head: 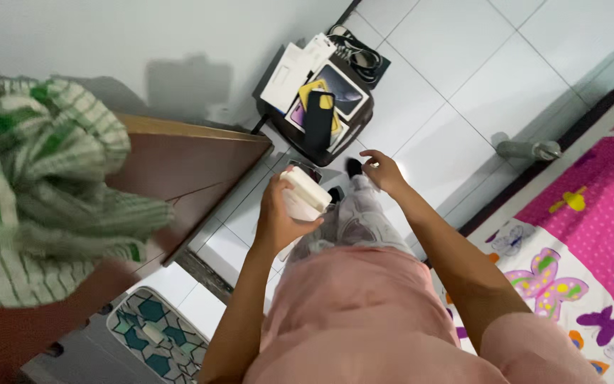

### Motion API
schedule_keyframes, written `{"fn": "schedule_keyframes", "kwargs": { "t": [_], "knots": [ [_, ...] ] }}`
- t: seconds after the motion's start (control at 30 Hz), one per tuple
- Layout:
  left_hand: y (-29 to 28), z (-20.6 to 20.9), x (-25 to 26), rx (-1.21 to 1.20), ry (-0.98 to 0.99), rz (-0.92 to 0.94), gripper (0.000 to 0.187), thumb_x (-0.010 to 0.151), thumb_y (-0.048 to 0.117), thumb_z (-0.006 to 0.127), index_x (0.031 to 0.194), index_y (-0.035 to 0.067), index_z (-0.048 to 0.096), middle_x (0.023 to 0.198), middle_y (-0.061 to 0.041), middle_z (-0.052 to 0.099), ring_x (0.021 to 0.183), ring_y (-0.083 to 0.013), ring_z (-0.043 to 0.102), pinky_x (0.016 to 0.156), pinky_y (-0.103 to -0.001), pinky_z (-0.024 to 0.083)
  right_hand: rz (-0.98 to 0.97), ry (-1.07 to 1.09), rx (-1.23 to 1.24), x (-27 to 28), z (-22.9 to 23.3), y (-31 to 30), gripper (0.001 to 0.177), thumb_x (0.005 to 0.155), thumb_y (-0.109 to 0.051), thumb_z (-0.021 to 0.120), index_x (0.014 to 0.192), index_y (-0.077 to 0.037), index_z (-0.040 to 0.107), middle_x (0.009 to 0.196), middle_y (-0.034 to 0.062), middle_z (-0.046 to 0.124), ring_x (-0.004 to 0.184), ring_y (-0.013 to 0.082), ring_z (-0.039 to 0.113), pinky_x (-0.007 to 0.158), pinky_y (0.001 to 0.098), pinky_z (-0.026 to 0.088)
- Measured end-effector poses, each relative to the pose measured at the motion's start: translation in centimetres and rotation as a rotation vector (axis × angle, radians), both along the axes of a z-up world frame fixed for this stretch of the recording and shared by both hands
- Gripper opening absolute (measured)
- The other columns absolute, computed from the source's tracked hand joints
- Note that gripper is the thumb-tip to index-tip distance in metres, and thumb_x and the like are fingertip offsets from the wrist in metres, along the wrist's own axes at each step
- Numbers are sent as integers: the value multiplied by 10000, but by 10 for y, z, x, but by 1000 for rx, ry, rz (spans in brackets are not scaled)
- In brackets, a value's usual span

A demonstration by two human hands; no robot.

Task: The person sits on the floor and handles multiple phone cases and their packaging. They unwrap a pink case, place it on the floor, then pick up a black case and wipe it with a tissue. They open a white box, remove a black case, wipe it, and place it back in the box. The person repeats this with another case, wiping and repacking each one.

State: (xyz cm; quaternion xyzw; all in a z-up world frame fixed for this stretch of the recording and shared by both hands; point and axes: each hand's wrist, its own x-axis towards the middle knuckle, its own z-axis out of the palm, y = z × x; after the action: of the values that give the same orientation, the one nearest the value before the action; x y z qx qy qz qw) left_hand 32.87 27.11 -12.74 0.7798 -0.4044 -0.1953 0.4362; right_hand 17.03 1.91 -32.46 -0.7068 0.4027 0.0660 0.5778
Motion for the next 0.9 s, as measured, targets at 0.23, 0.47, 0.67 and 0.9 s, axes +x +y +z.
{"fn": "schedule_keyframes", "kwargs": {
  "t": [0.23, 0.47, 0.67, 0.9],
  "knots": [
    [3, -3, 28, 170, 148, 164, 1146, 518, 260, 1000, 1474, 67, 399, 1354, -160, 556, 1202, -343, 596, 1019, -428, 515, -107, 143, 320, 81, -131, 11, 411, 891, -236, 689, 1295, -163, 701, 989, 47, 717, 732, 158, 623, 571, 332, 483],
    [10, -5, 30, 337, 363, 278, 1061, 522, 235, 962, 1418, 77, 416, 1464, -110, 516, 1186, -288, 609, 999, -398, 550, -221, 202, 490, 134, -172, 45, 406, 933, -323, 705, 1290, -131, 731, 1061, 10, 747, 855, 109, 667, 693, 253, 519],
    [13, -11, 29, 285, 308, 256, 1017, 550, 244, 967, 1380, 64, 406, 1486, -145, 488, 1233, -300, 583, 1012, -406, 538, -252, 184, 246, 123, -159, 46, 313, 999, -292, 659, 1223, -113, 784, 968, 83, 735, 813, 199, 597, 726, 323, 475],
    [-11, -10, 38, 3, 82, 65, 900, 594, 257, 983, 1238, 114, 370, 1525, -212, 464, 1361, -355, 516, 1096, -434, 466, -479, -433, 360, 72, 1, -22, 375, 962, 15, 664, 1326, -73, 698, 1049, 3, 605, 888, 98, 550, 754, 242, 442]
  ]
}}
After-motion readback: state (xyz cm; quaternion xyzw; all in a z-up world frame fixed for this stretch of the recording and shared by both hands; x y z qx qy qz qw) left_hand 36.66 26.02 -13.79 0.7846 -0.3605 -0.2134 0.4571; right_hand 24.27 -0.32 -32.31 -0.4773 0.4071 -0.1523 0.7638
